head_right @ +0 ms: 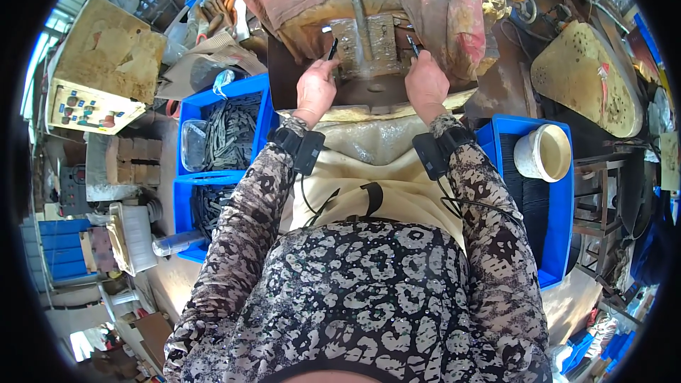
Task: The person picks up metal pieces from a blue bin, holds them against a grinding wheel while water flows over them, and places the finished pieces into a separate blue bin.
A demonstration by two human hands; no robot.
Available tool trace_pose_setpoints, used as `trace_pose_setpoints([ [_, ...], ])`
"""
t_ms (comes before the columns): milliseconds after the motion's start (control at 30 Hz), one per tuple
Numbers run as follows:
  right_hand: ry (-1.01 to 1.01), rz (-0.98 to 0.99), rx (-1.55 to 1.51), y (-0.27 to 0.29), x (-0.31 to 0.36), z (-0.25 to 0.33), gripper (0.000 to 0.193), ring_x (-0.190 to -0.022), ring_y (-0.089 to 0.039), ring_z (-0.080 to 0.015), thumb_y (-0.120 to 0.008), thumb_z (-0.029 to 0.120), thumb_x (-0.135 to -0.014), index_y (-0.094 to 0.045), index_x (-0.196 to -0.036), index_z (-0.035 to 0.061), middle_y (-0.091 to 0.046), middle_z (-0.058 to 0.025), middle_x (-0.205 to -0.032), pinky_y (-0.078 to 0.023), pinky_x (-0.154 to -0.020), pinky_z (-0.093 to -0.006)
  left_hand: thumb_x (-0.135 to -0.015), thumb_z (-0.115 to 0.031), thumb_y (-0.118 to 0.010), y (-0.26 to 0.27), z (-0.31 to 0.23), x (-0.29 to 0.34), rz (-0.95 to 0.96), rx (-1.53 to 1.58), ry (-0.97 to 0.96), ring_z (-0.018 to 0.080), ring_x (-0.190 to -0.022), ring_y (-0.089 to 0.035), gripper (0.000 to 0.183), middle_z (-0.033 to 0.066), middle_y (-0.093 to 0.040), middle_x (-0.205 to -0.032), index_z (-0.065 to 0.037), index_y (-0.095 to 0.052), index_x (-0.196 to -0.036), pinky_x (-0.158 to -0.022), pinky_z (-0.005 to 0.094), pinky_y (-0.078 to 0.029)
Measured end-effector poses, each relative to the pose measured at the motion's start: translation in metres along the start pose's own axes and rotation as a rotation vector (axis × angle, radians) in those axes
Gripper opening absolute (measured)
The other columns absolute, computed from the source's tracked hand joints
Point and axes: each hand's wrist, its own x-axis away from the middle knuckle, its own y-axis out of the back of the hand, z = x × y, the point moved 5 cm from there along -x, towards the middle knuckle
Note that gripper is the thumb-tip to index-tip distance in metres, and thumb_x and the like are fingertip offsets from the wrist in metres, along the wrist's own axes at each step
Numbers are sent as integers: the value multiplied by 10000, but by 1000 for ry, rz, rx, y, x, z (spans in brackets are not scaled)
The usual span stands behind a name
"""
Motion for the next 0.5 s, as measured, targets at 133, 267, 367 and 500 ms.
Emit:
trace_pose_setpoints([
  [133, -11, 8, 7, 0, 1, 2, 226, -825, -626, -410, -482, 290, -955, -498, -943, 65, -651, -196, -883, -486, -706, -515, -787, 3, -559, 1, 2, 0, -5, 9, 0, 339, -887, -618, 267, 123, -641, -934, -113, -682, -994, -757, 411, -510],
  [267, -42, 44, 24, 2, 1, 6, 215, -854, -630, -405, -492, 275, -949, -512, -948, 62, -643, -186, -943, -496, -730, -494, -790, 3, -559, 1, 3, 0, 1, 2, 1, 338, -884, -617, 259, 125, -638, -923, -105, -682, -990, -752, 410, -508],
  [367, -54, 60, 24, 4, 1, 5, 213, -860, -630, -403, -488, 273, -951, -513, -949, 61, -640, -181, -957, -496, -733, -495, -789, 4, -560, 3, -1, 1, -11, 19, -15, 337, -880, -617, 262, 128, -637, -920, -102, -682, -994, -750, 410, -506],
  [500, -40, 37, 33, 4, 1, 6, 210, -859, -630, -401, -490, 271, -951, -514, -946, 62, -640, -176, -952, -497, -725, -496, -790, 3, -559, 2, 0, 0, 8, 5, -5, 337, -884, -617, 266, 129, -639, -928, -102, -682, -1001, -754, 410, -506],
])
